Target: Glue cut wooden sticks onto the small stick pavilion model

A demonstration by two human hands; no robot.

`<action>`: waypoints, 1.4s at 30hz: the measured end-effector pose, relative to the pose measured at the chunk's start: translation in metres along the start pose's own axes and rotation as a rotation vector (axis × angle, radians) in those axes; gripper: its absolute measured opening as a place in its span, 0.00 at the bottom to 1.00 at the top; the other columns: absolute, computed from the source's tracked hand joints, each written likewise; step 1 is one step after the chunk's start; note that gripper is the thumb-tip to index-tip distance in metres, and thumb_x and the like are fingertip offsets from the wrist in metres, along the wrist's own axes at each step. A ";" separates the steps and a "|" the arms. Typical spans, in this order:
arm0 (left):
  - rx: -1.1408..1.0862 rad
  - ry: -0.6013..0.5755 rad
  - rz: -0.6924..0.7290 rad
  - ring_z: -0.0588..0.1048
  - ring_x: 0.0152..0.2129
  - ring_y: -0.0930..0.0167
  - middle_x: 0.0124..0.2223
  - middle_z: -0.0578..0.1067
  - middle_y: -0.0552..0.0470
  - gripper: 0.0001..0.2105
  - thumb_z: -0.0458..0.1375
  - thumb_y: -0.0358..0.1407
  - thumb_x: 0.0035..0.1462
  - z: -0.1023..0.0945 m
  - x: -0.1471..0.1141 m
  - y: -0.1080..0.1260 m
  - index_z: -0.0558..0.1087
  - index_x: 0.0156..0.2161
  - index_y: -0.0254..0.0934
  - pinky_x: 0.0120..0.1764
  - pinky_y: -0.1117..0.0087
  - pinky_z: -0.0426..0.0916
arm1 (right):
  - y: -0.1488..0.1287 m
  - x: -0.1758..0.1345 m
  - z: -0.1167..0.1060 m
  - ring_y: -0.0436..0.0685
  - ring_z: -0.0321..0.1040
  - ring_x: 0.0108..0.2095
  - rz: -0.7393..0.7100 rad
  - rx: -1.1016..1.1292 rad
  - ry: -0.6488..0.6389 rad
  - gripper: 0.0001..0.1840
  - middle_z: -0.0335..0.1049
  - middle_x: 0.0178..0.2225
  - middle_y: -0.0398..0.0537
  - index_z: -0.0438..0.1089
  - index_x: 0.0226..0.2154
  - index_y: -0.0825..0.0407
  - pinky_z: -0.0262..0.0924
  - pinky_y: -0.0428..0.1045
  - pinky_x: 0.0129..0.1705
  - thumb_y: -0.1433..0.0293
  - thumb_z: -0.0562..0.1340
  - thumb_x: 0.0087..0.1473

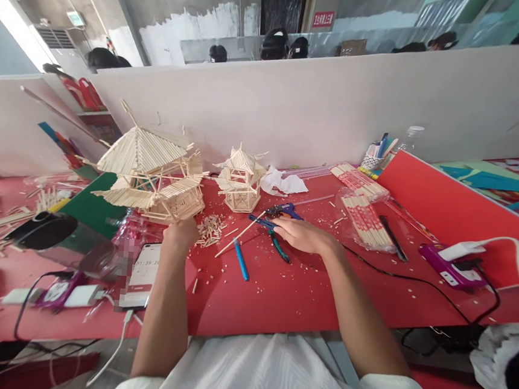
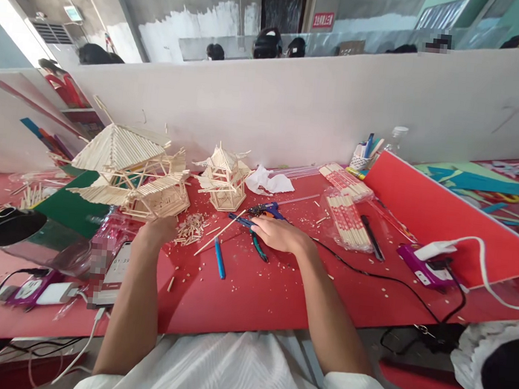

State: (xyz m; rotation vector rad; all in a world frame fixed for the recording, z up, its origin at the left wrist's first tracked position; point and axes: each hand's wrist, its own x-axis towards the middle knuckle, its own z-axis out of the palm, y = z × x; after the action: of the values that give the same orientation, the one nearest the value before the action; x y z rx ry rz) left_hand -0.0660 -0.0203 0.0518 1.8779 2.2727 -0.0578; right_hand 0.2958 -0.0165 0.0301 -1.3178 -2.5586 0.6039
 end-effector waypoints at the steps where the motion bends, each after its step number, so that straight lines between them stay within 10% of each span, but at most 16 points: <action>1: 0.016 -0.005 -0.038 0.79 0.48 0.46 0.51 0.79 0.30 0.20 0.58 0.34 0.52 0.000 -0.002 0.003 0.77 0.51 0.37 0.44 0.51 0.72 | 0.000 0.000 0.000 0.70 0.67 0.62 0.002 -0.004 -0.005 0.26 0.70 0.62 0.57 0.68 0.61 0.47 0.63 0.61 0.58 0.55 0.47 0.72; 19: 0.094 0.102 -0.083 0.77 0.50 0.48 0.53 0.76 0.29 0.19 0.49 0.30 0.61 -0.020 -0.034 0.043 0.75 0.54 0.34 0.45 0.52 0.72 | -0.005 -0.001 -0.002 0.67 0.70 0.58 -0.020 0.015 0.005 0.25 0.72 0.60 0.57 0.69 0.60 0.47 0.64 0.58 0.55 0.57 0.47 0.72; 25: 0.138 0.178 0.232 0.80 0.42 0.53 0.42 0.80 0.36 0.16 0.45 0.32 0.68 -0.030 -0.040 0.068 0.73 0.52 0.37 0.44 0.57 0.70 | -0.009 -0.002 -0.006 0.68 0.70 0.57 -0.012 0.032 -0.021 0.24 0.72 0.59 0.56 0.68 0.60 0.47 0.64 0.58 0.54 0.59 0.46 0.72; 33: -0.250 0.110 0.775 0.78 0.51 0.61 0.60 0.74 0.43 0.19 0.48 0.40 0.71 -0.001 -0.016 0.080 0.64 0.63 0.43 0.52 0.63 0.71 | -0.017 -0.005 -0.012 0.68 0.72 0.55 0.001 0.019 -0.013 0.23 0.74 0.56 0.55 0.69 0.58 0.47 0.65 0.56 0.50 0.60 0.47 0.72; 42: -0.590 -0.086 0.924 0.80 0.44 0.68 0.64 0.71 0.42 0.25 0.57 0.34 0.63 0.016 0.001 0.085 0.65 0.65 0.42 0.50 0.65 0.75 | -0.021 -0.005 -0.014 0.65 0.73 0.54 -0.014 0.053 -0.017 0.22 0.73 0.58 0.54 0.68 0.59 0.47 0.64 0.55 0.52 0.61 0.47 0.72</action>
State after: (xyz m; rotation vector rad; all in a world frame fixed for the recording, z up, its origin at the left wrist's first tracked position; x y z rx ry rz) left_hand 0.0186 -0.0051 0.0436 2.2553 1.0014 0.5701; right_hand 0.2886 -0.0279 0.0521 -1.2821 -2.5449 0.6786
